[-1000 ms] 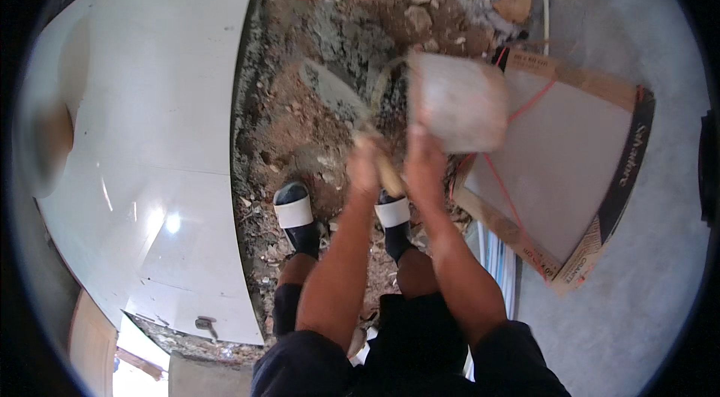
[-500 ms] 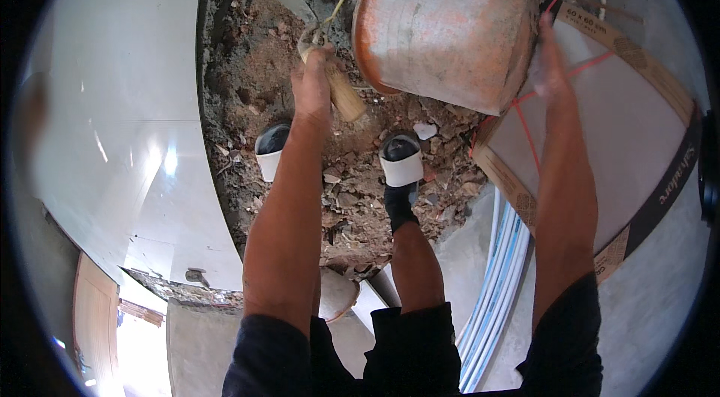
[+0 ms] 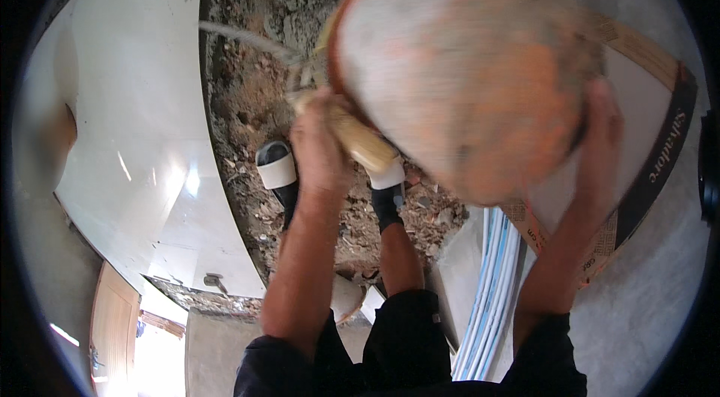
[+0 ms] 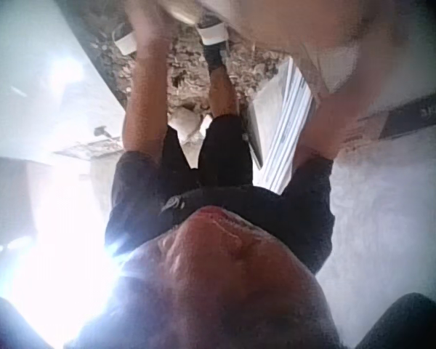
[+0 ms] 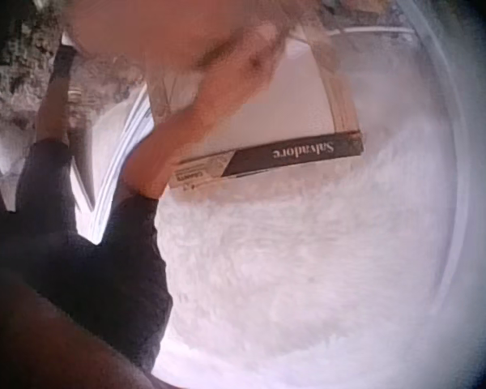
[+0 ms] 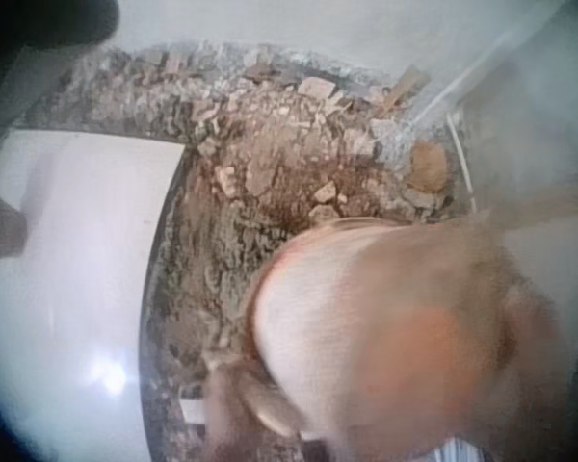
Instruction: The person spreads cement on the floor using a trowel, then places a large white tile onto the prepared area. They use a rubber mallet to tap the tile into place, ensuring it is level and secure.
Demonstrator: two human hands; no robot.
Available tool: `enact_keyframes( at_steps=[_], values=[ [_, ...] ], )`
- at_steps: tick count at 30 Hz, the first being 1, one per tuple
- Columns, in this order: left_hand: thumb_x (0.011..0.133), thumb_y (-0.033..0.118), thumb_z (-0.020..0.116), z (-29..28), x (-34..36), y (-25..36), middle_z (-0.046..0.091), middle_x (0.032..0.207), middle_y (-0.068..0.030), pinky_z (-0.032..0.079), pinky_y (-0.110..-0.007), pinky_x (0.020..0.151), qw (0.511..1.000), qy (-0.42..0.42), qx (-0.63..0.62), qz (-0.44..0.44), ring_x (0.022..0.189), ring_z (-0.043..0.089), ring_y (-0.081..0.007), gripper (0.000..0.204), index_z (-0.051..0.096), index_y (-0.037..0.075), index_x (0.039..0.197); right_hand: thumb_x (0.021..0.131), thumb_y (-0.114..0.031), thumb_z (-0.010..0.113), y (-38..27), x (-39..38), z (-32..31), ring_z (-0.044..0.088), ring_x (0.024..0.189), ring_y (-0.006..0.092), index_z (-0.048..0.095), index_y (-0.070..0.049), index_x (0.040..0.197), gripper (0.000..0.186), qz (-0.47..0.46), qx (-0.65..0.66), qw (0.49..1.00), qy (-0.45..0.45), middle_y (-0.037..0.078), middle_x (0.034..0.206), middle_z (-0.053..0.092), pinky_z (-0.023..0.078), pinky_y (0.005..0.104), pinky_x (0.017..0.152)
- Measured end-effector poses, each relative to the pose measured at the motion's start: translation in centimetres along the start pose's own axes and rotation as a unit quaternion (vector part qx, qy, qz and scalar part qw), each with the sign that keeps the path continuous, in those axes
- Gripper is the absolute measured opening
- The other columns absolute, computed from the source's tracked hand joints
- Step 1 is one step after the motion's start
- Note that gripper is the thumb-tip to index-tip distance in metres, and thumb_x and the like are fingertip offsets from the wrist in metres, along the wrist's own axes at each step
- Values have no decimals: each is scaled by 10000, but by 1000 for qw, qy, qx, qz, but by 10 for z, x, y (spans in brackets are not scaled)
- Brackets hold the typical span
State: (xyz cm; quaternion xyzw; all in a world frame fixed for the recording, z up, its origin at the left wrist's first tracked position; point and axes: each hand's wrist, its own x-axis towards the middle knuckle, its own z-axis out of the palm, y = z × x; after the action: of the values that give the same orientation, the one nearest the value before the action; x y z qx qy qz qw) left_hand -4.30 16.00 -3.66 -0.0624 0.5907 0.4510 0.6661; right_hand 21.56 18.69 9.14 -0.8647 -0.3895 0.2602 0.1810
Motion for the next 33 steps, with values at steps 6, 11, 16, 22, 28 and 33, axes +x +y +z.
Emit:
enact_keyframes(
  at_steps=[6, 11, 16, 22, 28, 33],
  values=[
    [860, 295, 599, 48, -19, -51, 596, 905, -58, 452, -294, 723, 966, -165, 171, 97, 814, 549, -138, 290, 588, 27, 969, 934, -533, 396, 133, 12, -28, 447, 1226, 300, 400, 7, 1356, 686, 99, 45, 987, 121, 183, 1351, 442, 352, 399, 1024],
    [849, 223, 629, 24, 54, -102, 617, 867, -82, 520, -330, 570, 917, -124, 377, 44, 669, 620, -168, 319, 567, -44, 1013, 910, -615, 394, 260, 26, 117, 318, 1335, 290, 304, -6, 1417, 798, 319, 344, 883, 13, 171, 1443, 341, 249, 389, 1098],
    [818, 275, 667, 14, 24, -111, 627, 838, -108, 523, -315, 593, 899, -191, 393, 33, 720, 633, -172, 370, 591, -34, 1007, 938, -604, 316, 252, 11, 68, 400, 1283, 294, 293, 6, 1420, 777, 332, 317, 887, -50, 169, 1422, 378, 318, 392, 1057],
    [803, 308, 678, 24, -112, -29, 622, 879, -58, 497, -305, 676, 912, -243, 318, -95, 754, 577, -135, 464, 567, -11, 1121, 959, -579, 271, 240, -49, -21, 468, 1207, 274, 324, 12, 1388, 732, 398, 385, 831, -54, 167, 1343, 448, 358, 378, 1020],
    [846, 307, 631, 9, -283, 32, 579, 862, -24, 439, -269, 730, 975, -154, 151, -50, 810, 515, -98, 370, 560, -3, 1035, 941, -606, 296, 195, -111, -100, 502, 1140, 310, 375, 26, 1336, 750, 366, 214, 905, -12, 194, 1270, 481, 402, 417, 965],
    [887, 330, 587, 1, -344, 1, 598, 877, -36, 447, -292, 772, 998, -49, 26, 17, 827, 534, -117, 384, 568, -9, 1066, 938, -593, 324, 80, -206, -127, 519, 1073, 322, 467, 43, 1192, 700, 161, 128, 963, -175, 189, 1121, 527, 379, 440, 971]
  ],
)
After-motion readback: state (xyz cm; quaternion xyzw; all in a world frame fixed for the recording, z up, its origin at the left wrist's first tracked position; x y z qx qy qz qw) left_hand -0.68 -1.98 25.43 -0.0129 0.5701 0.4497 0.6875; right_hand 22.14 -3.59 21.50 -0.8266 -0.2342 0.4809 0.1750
